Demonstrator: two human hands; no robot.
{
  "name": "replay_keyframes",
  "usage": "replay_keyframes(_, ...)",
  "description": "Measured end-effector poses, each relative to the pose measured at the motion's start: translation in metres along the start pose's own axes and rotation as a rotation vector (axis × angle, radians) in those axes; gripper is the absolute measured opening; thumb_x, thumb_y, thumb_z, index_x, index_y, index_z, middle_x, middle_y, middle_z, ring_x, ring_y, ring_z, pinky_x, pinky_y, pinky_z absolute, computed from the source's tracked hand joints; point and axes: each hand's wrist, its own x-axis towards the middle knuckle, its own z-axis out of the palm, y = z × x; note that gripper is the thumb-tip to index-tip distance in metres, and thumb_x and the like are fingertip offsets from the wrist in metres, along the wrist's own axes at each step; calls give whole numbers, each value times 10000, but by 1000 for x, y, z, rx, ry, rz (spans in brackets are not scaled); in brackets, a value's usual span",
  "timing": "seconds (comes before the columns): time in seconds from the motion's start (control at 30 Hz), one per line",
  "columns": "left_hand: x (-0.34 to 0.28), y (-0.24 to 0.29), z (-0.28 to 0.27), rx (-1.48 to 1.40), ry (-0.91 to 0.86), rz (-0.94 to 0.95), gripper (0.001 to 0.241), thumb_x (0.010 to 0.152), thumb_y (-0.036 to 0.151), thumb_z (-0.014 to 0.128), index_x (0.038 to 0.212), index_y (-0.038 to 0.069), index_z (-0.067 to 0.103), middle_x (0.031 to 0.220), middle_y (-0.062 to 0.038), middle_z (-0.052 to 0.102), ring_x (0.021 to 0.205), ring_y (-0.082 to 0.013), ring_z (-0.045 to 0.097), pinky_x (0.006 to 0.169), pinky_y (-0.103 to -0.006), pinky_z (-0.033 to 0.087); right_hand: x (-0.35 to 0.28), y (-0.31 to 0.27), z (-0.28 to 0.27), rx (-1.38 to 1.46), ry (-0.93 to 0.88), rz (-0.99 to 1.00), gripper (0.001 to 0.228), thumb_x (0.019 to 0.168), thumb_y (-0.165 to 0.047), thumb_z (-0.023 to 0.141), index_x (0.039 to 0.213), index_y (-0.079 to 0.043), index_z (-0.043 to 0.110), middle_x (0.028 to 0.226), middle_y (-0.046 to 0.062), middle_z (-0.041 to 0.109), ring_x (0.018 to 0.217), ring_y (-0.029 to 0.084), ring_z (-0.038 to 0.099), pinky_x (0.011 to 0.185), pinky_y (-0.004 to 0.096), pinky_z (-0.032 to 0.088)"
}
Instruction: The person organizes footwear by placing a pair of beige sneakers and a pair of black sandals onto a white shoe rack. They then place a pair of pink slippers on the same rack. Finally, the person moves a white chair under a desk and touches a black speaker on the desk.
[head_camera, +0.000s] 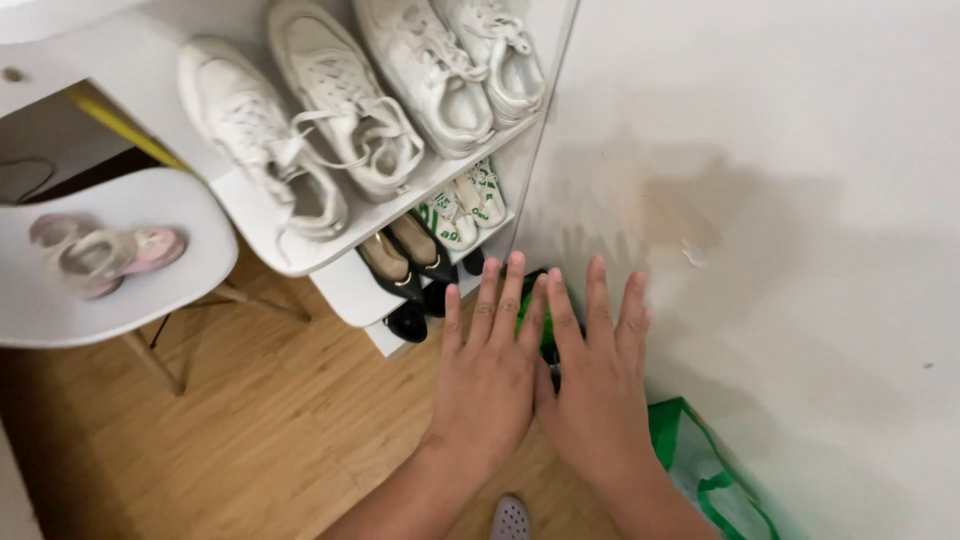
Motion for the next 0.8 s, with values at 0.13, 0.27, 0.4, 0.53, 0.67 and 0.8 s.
replay_keyframes(0.13,-31,11,-59,110,8,-49,736,886,221,542,1568,48,323,1666,-207,161,1538,-366,136,1196,-621,99,-7,-48,-48,14,-44,-87,836,782,-163,710,1544,-111,371,1635,274,156,1480,609,32,1145,733,111)
replay_keyframes(0.27,-61,6,-118,205,63,-119,698,924,237,528,1569,58,332,1682,-199,165,1560,-355,137,1212,-603,106,-13,-98,-81,-3,-63,-171,824,792,-151,704,1549,-122,380,1649,265,161,1501,582,42,1152,721,109)
replay_keyframes(0.4,-96,-15,-158,118,166,-189,727,899,241,547,1577,81,336,1675,-198,160,1555,-366,131,1211,-612,96,-21,-147,-94,19,-52,-222,823,818,-191,717,1563,-119,375,1633,265,168,1489,575,44,1147,729,113)
replay_keyframes(0.53,-141,-48,-201,176,160,-246,804,832,215,578,1586,91,329,1674,-202,154,1549,-377,122,1204,-601,93,-32,-203,-87,-1,-82,-244,818,815,-215,724,1547,-107,376,1638,262,166,1493,569,42,1139,723,122)
replay_keyframes(0.67,-192,-97,-239,189,158,-280,770,860,224,592,1569,77,331,1659,-228,157,1539,-395,119,1192,-624,62,-41,-271,-75,-18,-97,-282,790,835,-268,713,1534,-96,388,1631,273,176,1484,571,50,1130,722,126)
replay_keyframes(0.8,-241,-152,-286,117,219,-280,768,852,261,590,1538,34,331,1638,-244,180,1529,-392,127,1192,-640,37,-45,-353,-67,-32,-80,-280,742,879,-331,677,1527,-103,398,1620,264,200,1485,558,75,1130,717,134)
